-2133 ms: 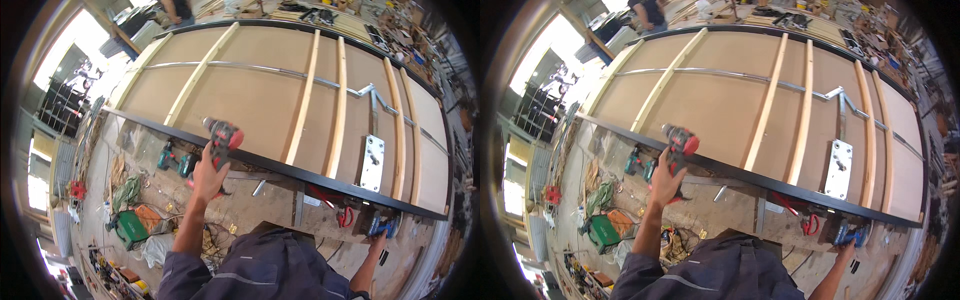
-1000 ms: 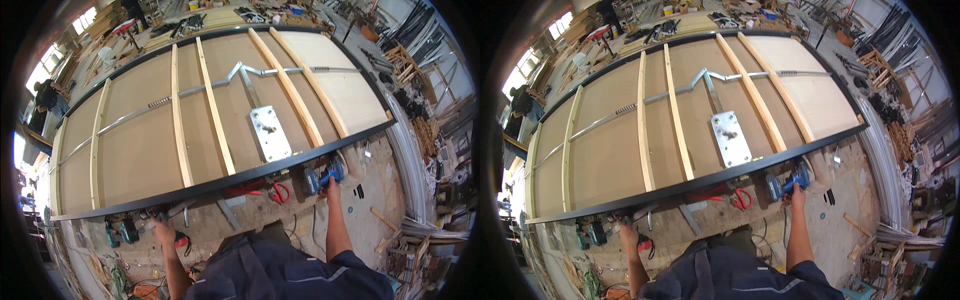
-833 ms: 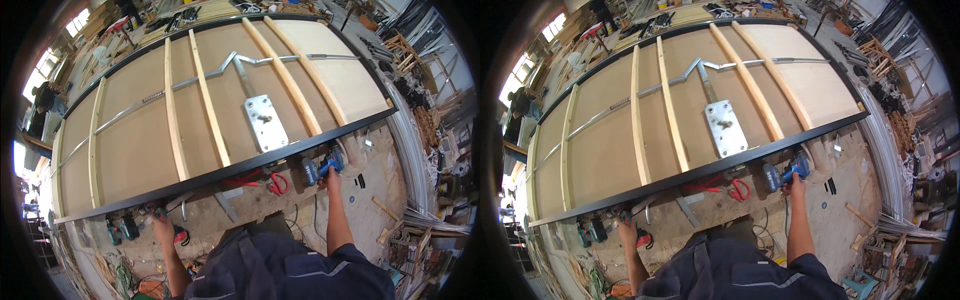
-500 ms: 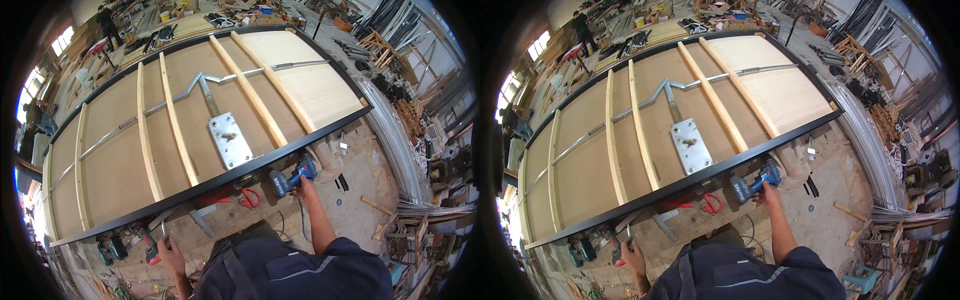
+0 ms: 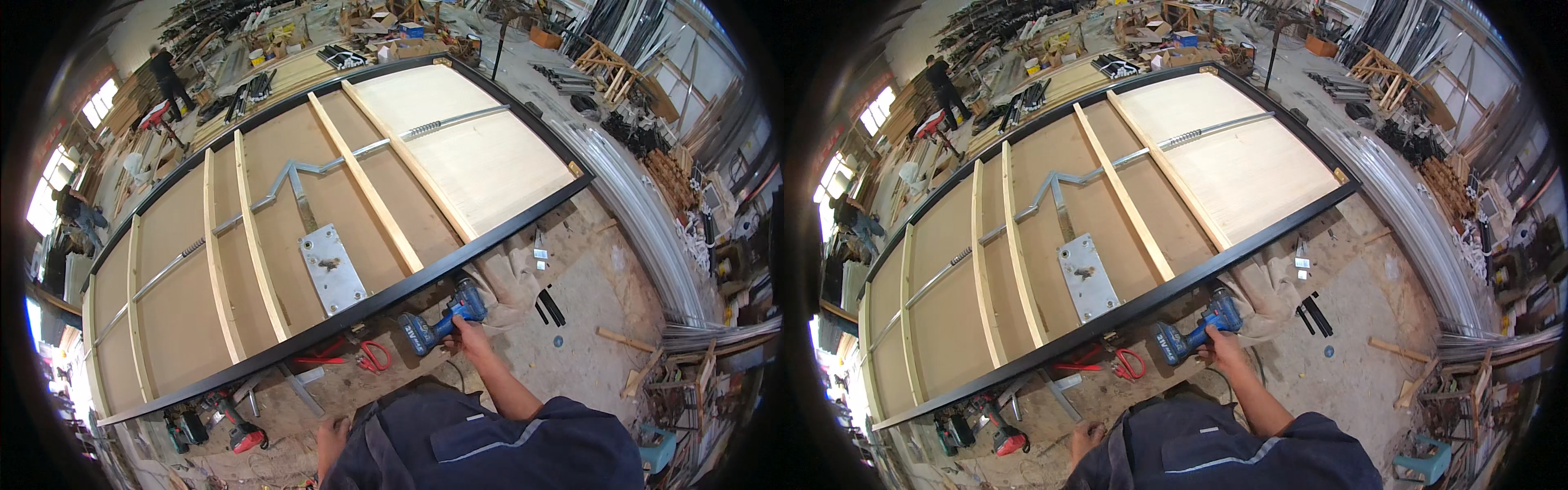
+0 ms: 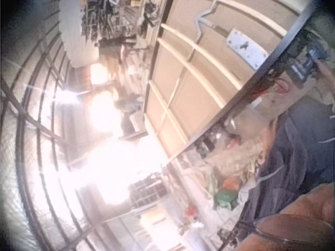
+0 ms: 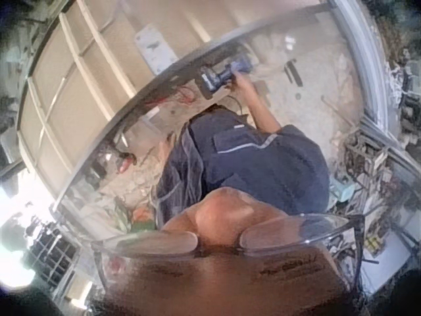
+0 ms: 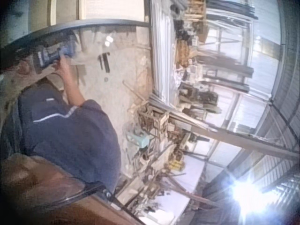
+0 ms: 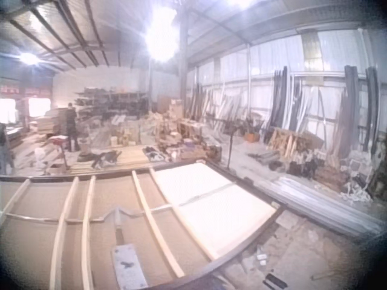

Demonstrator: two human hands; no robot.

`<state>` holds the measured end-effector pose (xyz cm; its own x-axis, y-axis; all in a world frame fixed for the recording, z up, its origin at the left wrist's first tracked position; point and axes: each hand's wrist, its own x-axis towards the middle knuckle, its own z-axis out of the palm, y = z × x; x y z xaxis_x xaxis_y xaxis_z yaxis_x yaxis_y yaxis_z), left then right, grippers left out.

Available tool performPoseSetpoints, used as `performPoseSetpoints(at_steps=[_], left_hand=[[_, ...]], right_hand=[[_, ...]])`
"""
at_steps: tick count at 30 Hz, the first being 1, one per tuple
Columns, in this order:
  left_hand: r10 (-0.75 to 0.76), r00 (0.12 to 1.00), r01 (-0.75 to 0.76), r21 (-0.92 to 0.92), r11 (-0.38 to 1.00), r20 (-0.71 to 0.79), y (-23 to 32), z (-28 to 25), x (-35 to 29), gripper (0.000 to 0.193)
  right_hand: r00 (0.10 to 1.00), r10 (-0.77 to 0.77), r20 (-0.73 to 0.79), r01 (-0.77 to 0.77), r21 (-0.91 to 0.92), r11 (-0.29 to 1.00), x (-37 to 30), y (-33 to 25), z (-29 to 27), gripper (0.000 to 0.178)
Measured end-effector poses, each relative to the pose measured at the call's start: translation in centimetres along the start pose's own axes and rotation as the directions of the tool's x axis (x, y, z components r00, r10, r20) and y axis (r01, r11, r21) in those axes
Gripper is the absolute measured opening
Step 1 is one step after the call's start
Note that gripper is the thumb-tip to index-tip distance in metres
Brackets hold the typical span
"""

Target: The person assembles a large wooden frame by marking positions with a red marker, drilling holes with a cordless drill, applying sealant with a caulking gun, and fastening components with a nail gun. The person moves around the workshop to retrieve tools and materials while working on the frame.

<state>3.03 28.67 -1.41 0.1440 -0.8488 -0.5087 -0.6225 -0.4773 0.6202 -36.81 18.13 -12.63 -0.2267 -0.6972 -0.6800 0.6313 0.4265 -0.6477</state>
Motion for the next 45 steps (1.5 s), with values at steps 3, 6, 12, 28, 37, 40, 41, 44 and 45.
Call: performPoseSetpoints(at_steps=[3, 6, 12, 28, 37, 40, 41, 44, 45], left_hand=[[-0.06, 0.998, 0.06, 0.086, 0.994, 0.001, -10.2, 3.7, 1.7, 0.029], [-0.172, 0.985, 0.174, 0.112, 0.978, -0.03, -15.2, 7.0, 2.4, 0.034], [-0.293, 0.951, 0.299, 0.061, 0.952, -0.095, -16.0, 10.0, 0.4, 0.037], [-0.294, 0.952, 0.297, 0.026, 0.955, -0.08, -14.3, 9.6, -0.4, 0.032], [-0.237, 0.962, 0.243, 0.024, 0.97, -0.138, -16.4, 10.2, -0.3, 0.036], [-0.274, 0.951, 0.279, 0.008, 0.96, -0.145, -15.7, 10.0, -0.8, 0.036], [-0.248, 0.958, 0.247, -0.025, 0.969, -0.143, -17.4, 10.7, -0.4, 0.036], [-0.283, 0.943, 0.263, -0.13, 0.956, -0.174, -18.9, 11.2, -0.4, 0.035], [-0.302, 0.937, 0.274, -0.168, 0.947, -0.174, -18.8, 11.8, -0.2, 0.034]], right_hand=[[0.998, 0.041, 0.051, -0.043, 0.032, 0.999, -0.8, 0.2, -0.2, 0.033], [0.999, 0.044, 0.033, -0.045, 0.053, 0.998, -2.4, -0.4, 0.6, 0.033], [0.997, 0.047, 0.069, -0.048, 0.019, 0.999, -1.8, -0.6, 0.0, 0.028], [0.995, 0.026, 0.092, -0.021, -0.054, 0.998, -0.8, -0.1, -0.9, 0.034], [0.995, -0.052, 0.09, 0.062, -0.119, 0.991, -1.5, -0.8, 0.5, 0.034], [0.992, -0.004, 0.126, 0.029, -0.197, 0.98, -1.6, -1.1, 0.3, 0.035], [0.992, 0.011, 0.126, 0.015, -0.205, 0.979, -1.7, -1.4, 0.3, 0.034], [0.988, 0.051, 0.148, -0.018, -0.217, 0.976, -1.7, -1.4, 0.4, 0.033], [0.987, 0.04, 0.153, -0.007, -0.214, 0.977, -1.6, -1.6, 0.1, 0.033]])
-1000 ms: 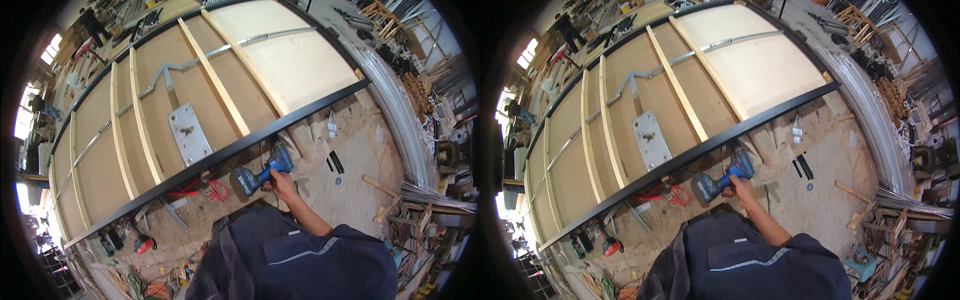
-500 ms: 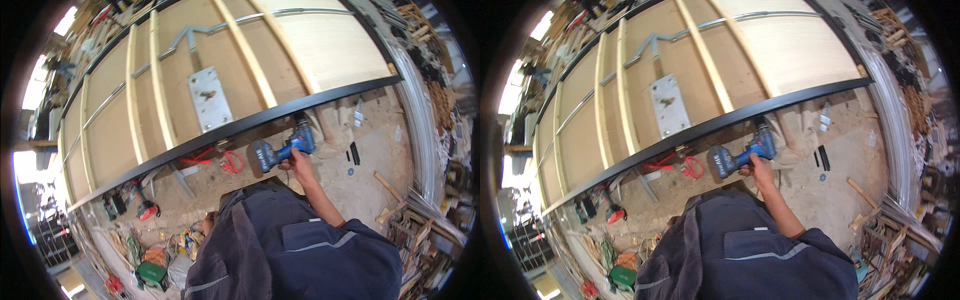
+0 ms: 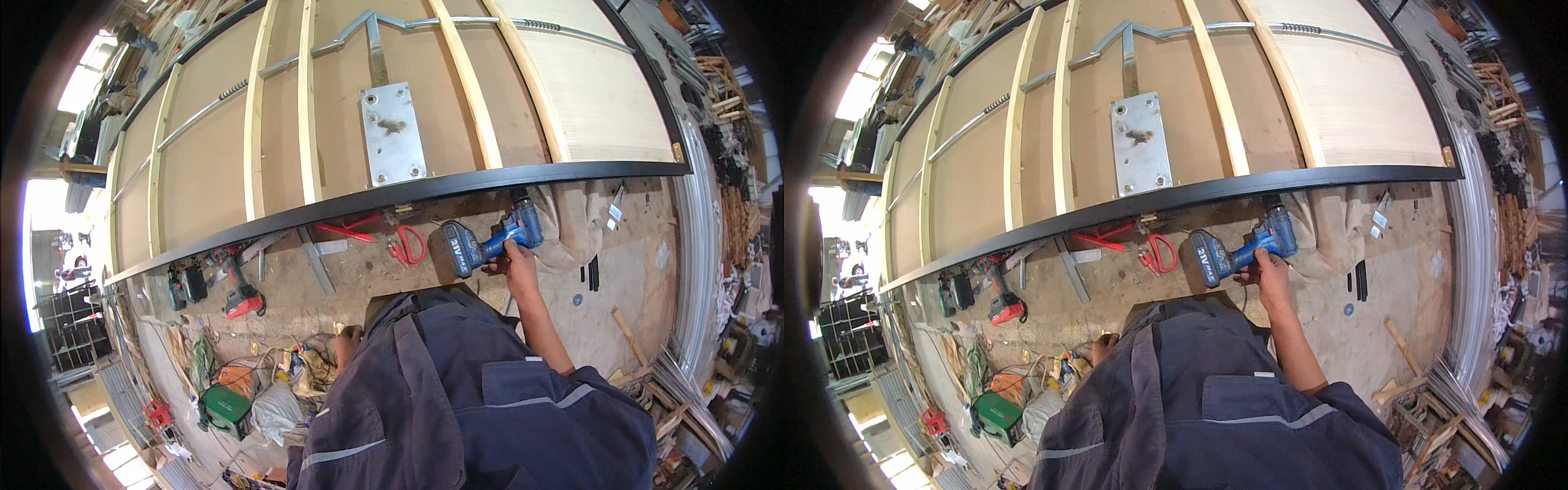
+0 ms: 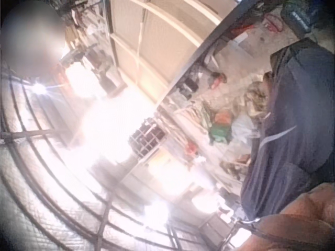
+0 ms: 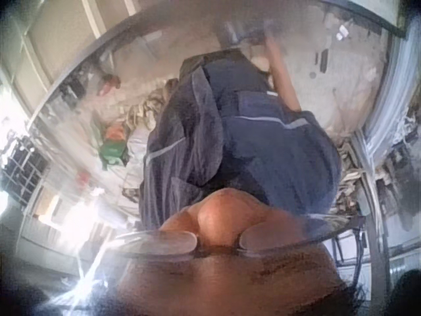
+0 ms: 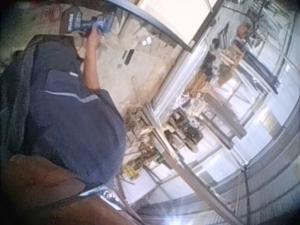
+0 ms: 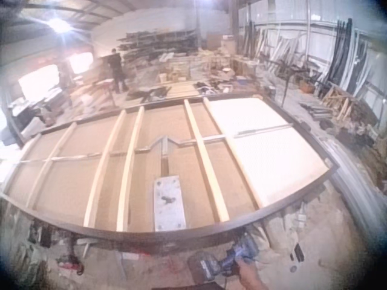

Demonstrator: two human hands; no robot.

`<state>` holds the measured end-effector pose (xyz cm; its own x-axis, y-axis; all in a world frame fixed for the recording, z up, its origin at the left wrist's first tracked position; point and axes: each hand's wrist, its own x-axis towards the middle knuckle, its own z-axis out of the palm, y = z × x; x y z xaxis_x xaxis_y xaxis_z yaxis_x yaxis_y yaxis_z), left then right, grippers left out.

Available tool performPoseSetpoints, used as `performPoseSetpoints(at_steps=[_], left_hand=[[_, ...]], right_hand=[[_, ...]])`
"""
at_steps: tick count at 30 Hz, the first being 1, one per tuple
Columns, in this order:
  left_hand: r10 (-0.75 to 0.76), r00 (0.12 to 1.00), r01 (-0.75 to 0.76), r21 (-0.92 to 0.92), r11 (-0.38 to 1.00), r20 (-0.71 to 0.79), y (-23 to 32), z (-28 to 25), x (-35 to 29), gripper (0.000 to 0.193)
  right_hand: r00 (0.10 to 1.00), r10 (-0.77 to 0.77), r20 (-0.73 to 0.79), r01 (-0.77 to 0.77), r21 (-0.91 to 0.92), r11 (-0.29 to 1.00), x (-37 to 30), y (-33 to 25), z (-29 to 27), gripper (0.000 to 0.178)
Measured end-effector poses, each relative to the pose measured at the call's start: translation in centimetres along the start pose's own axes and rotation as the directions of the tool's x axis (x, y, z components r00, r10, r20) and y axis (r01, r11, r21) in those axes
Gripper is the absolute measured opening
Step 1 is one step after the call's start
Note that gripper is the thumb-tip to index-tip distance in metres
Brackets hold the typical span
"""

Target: The person assembles a large wooden frame by marking positions with a red marker, drilling holes with a cordless drill, applying sealant with a caulking gun, and fastening components with a nail gun. The person moves around the workshop to retrieve tools and materials while working on the frame.

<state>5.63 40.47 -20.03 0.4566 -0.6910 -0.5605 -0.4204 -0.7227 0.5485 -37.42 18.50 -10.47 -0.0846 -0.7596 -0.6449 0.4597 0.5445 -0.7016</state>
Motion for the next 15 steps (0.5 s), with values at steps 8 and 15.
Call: performPoseSetpoints(at_steps=[8, 15], left_hand=[[-0.015, 1.0, 0.015, -0.021, 1.0, -0.002, 0.0, -0.4, -1.1, 0.028], [0.004, 1.0, -0.003, -0.062, 0.998, 0.011, -1.2, -0.1, -0.9, 0.026]], right_hand=[[0.999, -0.023, 0.042, 0.027, -0.101, 0.994, 0.2, 0.0, -1.4, 0.03], [0.998, -0.06, 0.021, 0.061, -0.098, 0.993, -0.3, -0.3, -3.6, 0.026]])
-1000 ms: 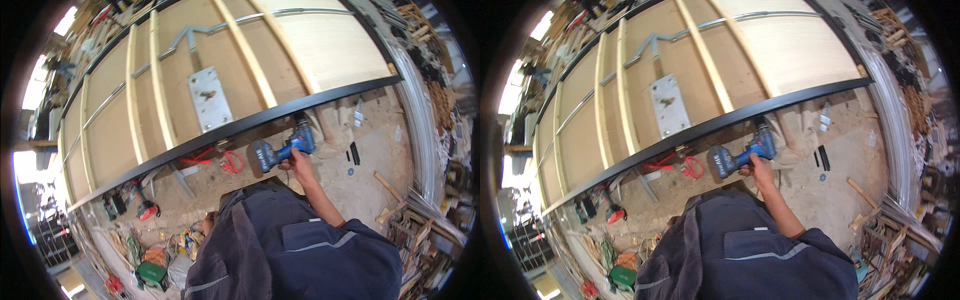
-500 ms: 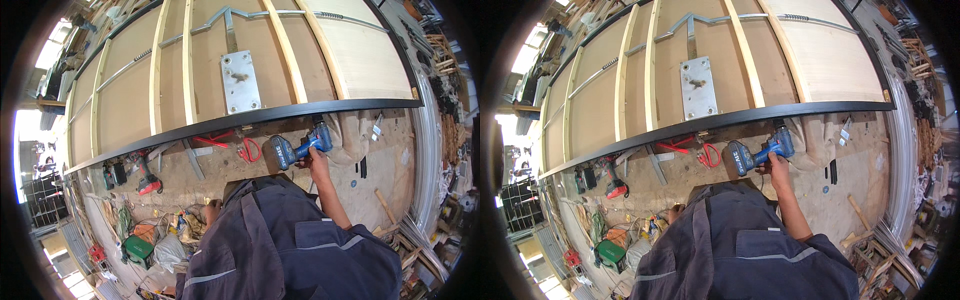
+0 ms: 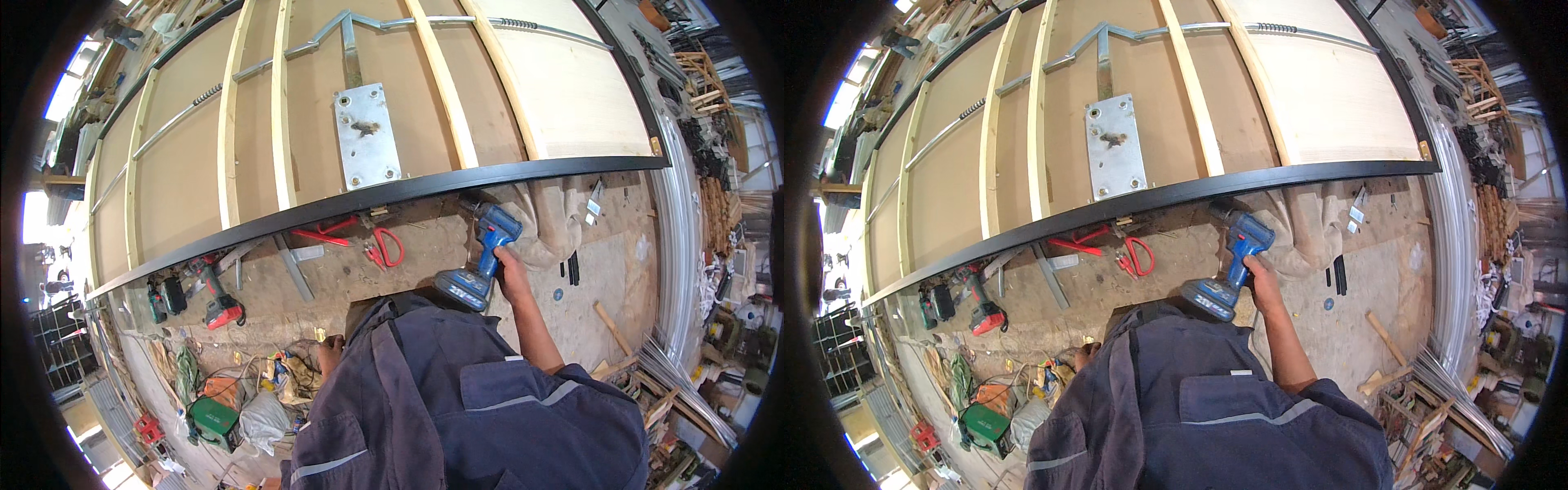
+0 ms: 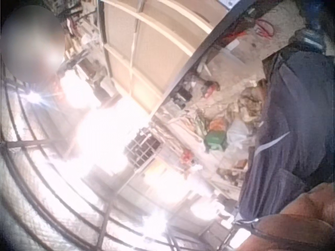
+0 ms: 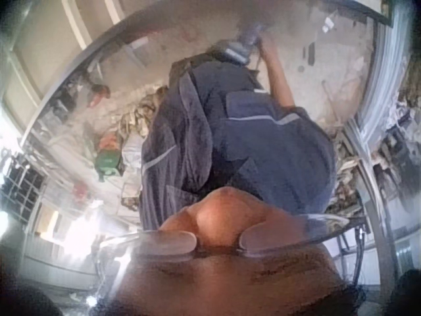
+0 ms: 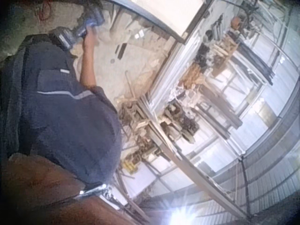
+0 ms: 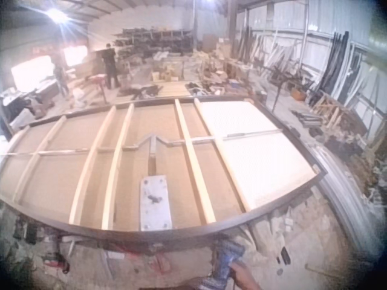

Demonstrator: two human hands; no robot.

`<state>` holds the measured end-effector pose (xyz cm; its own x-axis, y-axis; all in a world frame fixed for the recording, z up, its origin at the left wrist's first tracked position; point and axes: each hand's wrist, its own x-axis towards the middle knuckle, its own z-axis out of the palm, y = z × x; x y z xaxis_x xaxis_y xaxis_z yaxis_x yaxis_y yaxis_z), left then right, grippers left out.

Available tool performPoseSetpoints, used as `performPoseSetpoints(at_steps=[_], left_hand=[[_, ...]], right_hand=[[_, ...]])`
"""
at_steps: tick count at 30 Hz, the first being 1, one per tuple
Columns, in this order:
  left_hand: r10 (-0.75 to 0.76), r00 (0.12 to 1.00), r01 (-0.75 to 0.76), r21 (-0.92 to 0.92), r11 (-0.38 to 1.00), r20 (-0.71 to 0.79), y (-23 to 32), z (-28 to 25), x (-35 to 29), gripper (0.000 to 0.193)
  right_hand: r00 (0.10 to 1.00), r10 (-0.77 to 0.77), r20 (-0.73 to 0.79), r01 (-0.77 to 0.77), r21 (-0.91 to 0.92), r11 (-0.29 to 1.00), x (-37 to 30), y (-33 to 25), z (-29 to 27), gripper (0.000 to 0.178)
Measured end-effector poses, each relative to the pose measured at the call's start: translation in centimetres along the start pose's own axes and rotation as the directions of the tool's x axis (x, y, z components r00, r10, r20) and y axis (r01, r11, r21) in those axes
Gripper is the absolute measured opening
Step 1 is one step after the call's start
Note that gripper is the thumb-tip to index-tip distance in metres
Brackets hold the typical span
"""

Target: The person assembles a large wooden frame by marking positions with a red marker, drilling holes with a cordless drill, applying sealant with a caulking gun, and fastening components with a nail gun. The person moves around the workshop to retrieve tools and materials while working on the frame.

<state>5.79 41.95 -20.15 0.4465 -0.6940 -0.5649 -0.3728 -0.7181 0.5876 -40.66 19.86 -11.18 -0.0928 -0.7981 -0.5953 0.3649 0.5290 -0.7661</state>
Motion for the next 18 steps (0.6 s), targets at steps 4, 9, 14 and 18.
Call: performPoseSetpoints(at_steps=[4, 9, 14, 18], left_hand=[[-0.046, 0.999, 0.046, 0.03, 0.998, -0.001, 2.7, -0.6, -1.0, 0.028], [-0.073, 0.997, 0.073, 0.036, 0.997, 0.007, 1.6, -0.4, -0.5, 0.03], [-0.045, 0.999, 0.044, 0.086, 0.995, 0.01, 2.7, -0.7, -0.4, 0.033], [-0.008, 1.0, 0.008, 0.021, 1.0, 0.018, -5.5, 0.4, 2.0, 0.034]], right_hand=[[0.997, 0.042, -0.072, -0.046, -0.053, 0.998, -0.3, 0.2, -2.4, 0.03], [0.983, 0.113, -0.141, -0.137, -0.172, 0.975, -1.9, -1.9, -2.4, 0.035], [0.984, 0.074, -0.163, -0.096, -0.135, 0.986, -1.3, -0.9, -2.3, 0.036], [0.984, -0.04, -0.175, 0.023, -0.099, 0.995, 1.9, 0.9, -1.8, 0.034]])
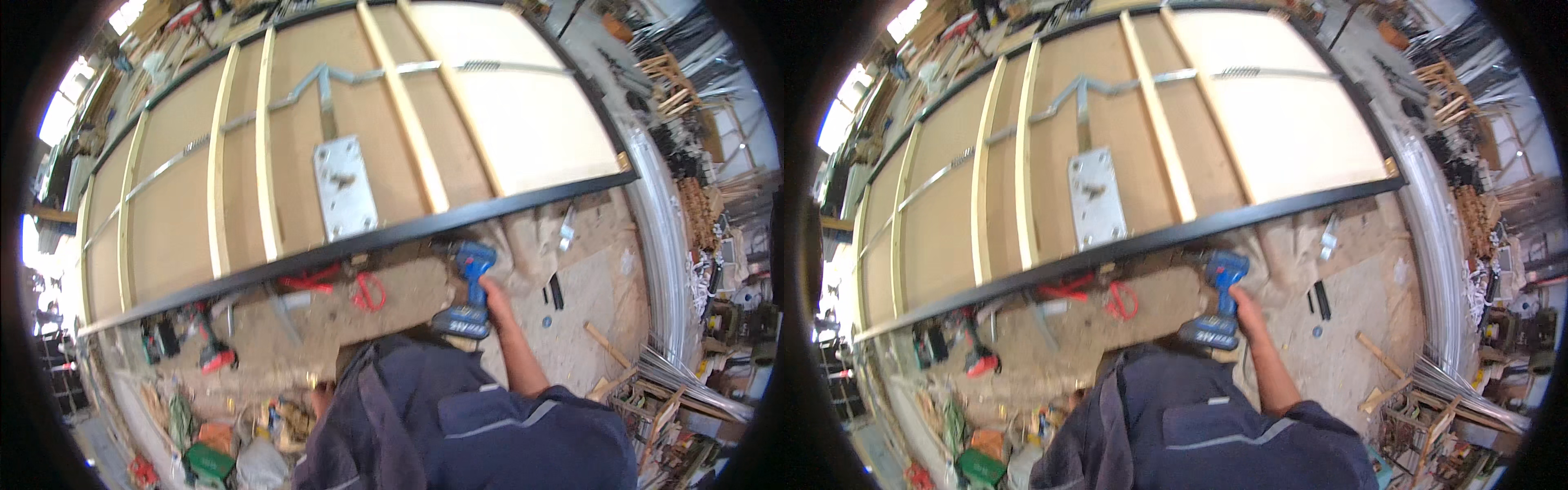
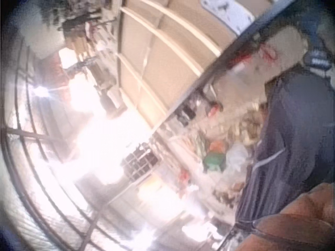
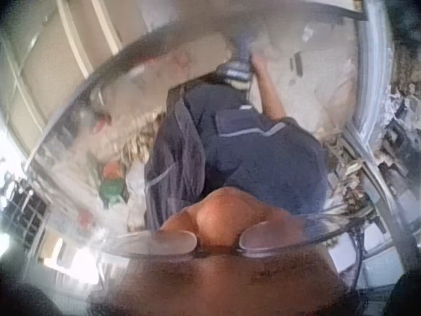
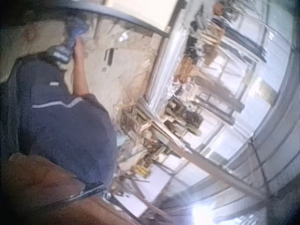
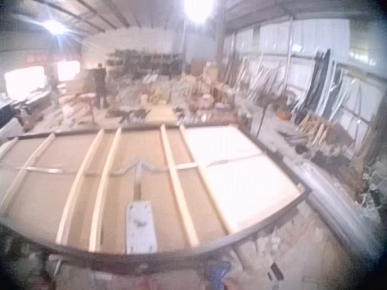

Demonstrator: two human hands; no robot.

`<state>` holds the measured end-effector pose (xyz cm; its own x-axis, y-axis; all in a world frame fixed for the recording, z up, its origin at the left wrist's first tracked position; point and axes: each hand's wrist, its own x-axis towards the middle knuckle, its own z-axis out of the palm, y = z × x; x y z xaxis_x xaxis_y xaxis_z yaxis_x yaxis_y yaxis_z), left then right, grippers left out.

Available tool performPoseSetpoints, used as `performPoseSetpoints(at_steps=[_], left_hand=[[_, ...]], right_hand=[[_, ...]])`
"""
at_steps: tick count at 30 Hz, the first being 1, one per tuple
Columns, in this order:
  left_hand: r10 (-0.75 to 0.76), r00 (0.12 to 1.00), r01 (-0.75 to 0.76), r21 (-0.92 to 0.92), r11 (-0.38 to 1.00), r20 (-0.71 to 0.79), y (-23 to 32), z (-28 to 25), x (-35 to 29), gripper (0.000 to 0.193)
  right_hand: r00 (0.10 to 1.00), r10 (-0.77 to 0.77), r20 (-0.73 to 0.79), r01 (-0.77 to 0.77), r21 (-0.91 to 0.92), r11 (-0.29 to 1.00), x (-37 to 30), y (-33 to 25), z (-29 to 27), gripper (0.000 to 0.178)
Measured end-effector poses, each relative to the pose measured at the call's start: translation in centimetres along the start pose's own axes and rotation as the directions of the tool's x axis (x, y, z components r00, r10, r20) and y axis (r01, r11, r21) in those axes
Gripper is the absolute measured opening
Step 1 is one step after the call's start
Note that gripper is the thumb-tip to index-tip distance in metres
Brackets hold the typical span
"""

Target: The person assembles a large wooden frame by marking positions with a red marker, drilling holes with a cordless drill, applying sealant with a caulking gun, and fastening components with a nail gun. The person moves around the workshop to retrieve tools and materials while working on the frame.

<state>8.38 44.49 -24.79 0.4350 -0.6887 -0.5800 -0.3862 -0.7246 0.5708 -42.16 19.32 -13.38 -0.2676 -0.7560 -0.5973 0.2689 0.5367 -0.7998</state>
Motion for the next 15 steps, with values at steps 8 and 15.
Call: performPoseSetpoints(at_steps=[8, 15], left_hand=[[-0.037, 0.996, 0.021, -0.18, 0.983, -0.082, 2.1, 1.9, -1.1, 0.028], [-0.034, 0.999, 0.034, 0.0, 0.999, -0.038, 3.3, -0.2, -2.6, 0.032]], right_hand=[[0.992, -0.118, -0.052, 0.123, 0.089, 0.988, 2.3, -0.9, 3.9, 0.03], [1.0, -0.009, 0.022, 0.007, 0.084, 0.996, 0.7, -2.5, 4.2, 0.02]])
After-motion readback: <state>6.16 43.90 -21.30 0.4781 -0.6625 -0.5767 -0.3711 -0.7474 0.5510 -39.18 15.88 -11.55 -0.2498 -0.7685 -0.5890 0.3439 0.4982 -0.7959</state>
